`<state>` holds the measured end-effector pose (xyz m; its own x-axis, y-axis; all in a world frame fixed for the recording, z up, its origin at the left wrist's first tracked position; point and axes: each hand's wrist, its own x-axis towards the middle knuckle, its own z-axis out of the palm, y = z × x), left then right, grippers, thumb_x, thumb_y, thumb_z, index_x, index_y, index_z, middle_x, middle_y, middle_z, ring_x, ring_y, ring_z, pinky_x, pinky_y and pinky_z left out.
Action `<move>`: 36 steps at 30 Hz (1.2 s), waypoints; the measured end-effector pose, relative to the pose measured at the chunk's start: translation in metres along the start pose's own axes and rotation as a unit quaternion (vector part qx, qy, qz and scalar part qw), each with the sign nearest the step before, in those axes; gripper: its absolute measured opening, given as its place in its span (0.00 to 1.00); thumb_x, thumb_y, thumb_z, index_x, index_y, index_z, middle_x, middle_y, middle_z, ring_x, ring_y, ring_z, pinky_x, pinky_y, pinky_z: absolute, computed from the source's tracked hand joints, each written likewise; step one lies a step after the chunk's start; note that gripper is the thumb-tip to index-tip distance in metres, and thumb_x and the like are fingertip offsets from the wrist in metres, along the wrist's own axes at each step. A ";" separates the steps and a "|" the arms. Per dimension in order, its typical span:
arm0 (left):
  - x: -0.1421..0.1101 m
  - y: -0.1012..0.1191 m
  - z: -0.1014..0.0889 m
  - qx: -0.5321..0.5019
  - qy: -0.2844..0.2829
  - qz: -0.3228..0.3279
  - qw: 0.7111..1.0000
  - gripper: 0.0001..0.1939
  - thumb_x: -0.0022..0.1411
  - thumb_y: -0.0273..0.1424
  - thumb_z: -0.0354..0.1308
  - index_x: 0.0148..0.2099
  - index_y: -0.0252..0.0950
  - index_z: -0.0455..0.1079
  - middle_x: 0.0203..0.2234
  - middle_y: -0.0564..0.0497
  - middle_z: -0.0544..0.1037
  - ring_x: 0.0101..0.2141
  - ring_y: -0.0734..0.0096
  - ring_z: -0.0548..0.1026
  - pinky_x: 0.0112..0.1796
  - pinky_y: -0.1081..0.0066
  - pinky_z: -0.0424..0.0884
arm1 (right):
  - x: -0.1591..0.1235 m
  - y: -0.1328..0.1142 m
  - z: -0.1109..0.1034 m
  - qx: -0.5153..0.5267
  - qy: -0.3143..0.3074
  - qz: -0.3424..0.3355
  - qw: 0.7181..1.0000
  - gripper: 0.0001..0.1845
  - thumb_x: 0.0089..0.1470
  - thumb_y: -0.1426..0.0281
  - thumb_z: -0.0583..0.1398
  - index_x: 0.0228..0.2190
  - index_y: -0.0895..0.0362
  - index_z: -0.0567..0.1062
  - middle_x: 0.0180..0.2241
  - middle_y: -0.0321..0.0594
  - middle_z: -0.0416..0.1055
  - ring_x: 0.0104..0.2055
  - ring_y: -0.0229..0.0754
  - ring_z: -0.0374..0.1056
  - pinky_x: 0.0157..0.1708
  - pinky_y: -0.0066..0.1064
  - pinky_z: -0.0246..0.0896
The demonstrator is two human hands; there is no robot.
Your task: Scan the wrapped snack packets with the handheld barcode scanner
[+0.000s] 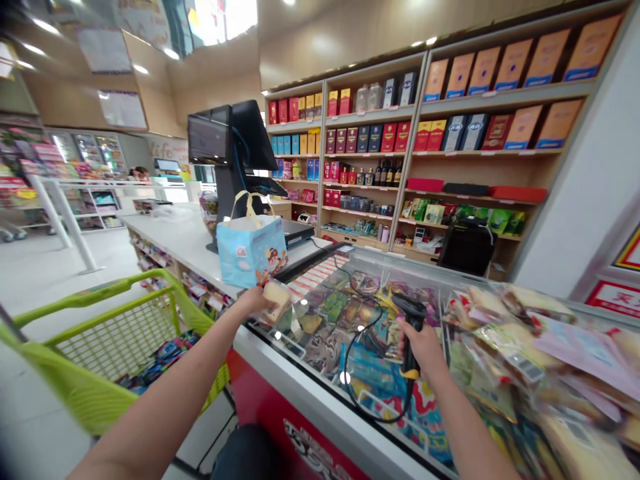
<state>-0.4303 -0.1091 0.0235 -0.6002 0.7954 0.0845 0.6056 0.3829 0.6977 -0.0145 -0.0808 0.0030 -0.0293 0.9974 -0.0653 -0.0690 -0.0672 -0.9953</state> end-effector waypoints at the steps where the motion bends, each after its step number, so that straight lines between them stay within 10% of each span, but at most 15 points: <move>1: -0.001 0.002 0.003 -0.052 -0.024 -0.016 0.998 0.17 0.32 0.27 0.74 0.25 0.36 0.70 0.25 0.42 0.80 0.40 0.43 0.79 0.36 0.63 0.73 | 0.001 0.001 0.000 -0.001 -0.002 -0.002 1.000 0.19 0.36 0.59 0.70 0.17 0.53 0.66 0.11 0.34 0.64 0.12 0.38 0.61 0.14 0.30 0.62; 6: -0.010 0.031 0.038 -0.459 -0.150 -0.025 0.875 0.17 0.42 0.25 0.71 0.36 0.34 0.71 0.29 0.45 0.81 0.32 0.58 0.81 0.31 0.65 0.77 | 0.001 0.001 0.004 -0.006 0.005 -0.018 1.000 0.20 0.37 0.57 0.69 0.18 0.54 0.66 0.11 0.32 0.63 0.12 0.37 0.60 0.13 0.29 0.61; 13: -0.012 0.133 0.137 -0.650 -0.100 0.002 0.753 0.17 0.44 0.21 0.67 0.38 0.35 0.69 0.33 0.49 0.80 0.31 0.68 0.79 0.35 0.66 0.78 | -0.009 -0.002 0.014 0.000 -0.069 -0.053 0.996 0.19 0.40 0.57 0.67 0.28 0.54 0.68 0.15 0.28 0.65 0.14 0.35 0.61 0.15 0.28 0.61; 21: -0.031 0.152 0.221 -0.601 -0.111 0.087 0.787 0.23 0.33 0.30 0.72 0.36 0.33 0.72 0.30 0.49 0.81 0.32 0.65 0.77 0.37 0.67 0.73 | -0.004 0.007 0.018 -0.006 -0.081 -0.040 0.996 0.20 0.39 0.56 0.65 0.30 0.55 0.67 0.15 0.26 0.64 0.14 0.34 0.61 0.13 0.27 0.60; 36: -0.040 0.147 0.216 -0.539 -0.109 0.125 0.826 0.17 0.40 0.30 0.67 0.37 0.34 0.71 0.30 0.50 0.80 0.32 0.67 0.76 0.35 0.70 0.72 | -0.020 -0.006 0.021 -0.030 -0.077 -0.020 0.996 0.14 0.41 0.60 0.65 0.24 0.55 0.68 0.12 0.27 0.63 0.12 0.33 0.59 0.13 0.25 0.59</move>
<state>-0.2044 0.0172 -0.0305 -0.3480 0.8966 0.2738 -0.1918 -0.3540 0.9154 -0.0343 -0.1007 0.0121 -0.1805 0.9834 -0.0192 -0.0132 -0.0219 -0.9997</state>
